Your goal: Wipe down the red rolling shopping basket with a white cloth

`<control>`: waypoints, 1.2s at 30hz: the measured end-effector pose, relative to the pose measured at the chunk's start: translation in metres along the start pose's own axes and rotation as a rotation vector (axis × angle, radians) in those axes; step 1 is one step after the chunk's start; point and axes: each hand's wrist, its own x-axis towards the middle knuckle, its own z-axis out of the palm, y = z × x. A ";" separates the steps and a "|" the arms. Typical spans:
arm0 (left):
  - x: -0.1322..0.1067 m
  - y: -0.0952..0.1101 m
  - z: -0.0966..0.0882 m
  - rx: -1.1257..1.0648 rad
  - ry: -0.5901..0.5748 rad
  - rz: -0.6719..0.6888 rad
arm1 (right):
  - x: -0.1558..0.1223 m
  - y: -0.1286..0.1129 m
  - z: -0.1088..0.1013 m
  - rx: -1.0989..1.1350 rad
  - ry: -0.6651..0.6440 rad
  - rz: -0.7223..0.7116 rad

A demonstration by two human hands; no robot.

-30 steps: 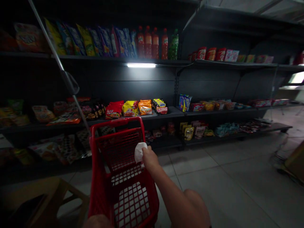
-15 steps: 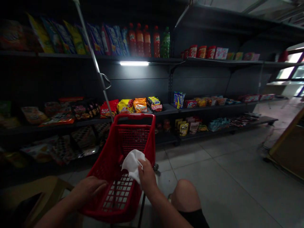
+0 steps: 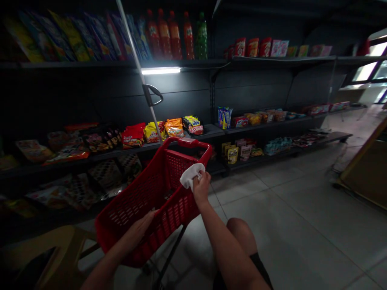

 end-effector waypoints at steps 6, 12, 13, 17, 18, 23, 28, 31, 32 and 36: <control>0.011 0.000 0.010 -0.075 -0.017 0.063 | -0.125 -0.004 0.014 -0.059 -0.309 -0.145; 0.012 -0.005 0.014 -0.075 0.022 0.004 | -0.110 -0.004 -0.006 -0.047 -0.497 -0.204; 0.010 -0.004 0.014 -0.058 0.034 -0.011 | -0.086 -0.002 -0.008 -0.047 -0.441 -0.163; 0.001 0.010 0.016 -0.041 0.025 -0.013 | -0.010 -0.003 -0.002 -0.029 -0.122 0.025; 0.000 0.012 0.017 -0.039 0.019 -0.014 | -0.008 -0.005 0.002 -0.031 -0.097 0.035; 0.002 0.011 0.019 0.013 0.021 -0.026 | -0.099 -0.014 0.009 -0.070 -0.287 -0.057; 0.002 0.008 0.021 -0.010 0.022 -0.015 | -0.148 -0.007 -0.014 0.069 -0.577 -0.087; -0.002 0.011 0.022 0.012 0.049 0.001 | -0.113 -0.008 -0.033 0.027 -0.481 -0.003; -0.003 0.012 0.022 0.031 0.077 0.014 | -0.101 -0.010 -0.039 0.000 -0.470 -0.013; -0.016 0.018 0.022 0.118 0.346 0.187 | -0.079 -0.032 -0.059 -0.147 -0.601 -0.193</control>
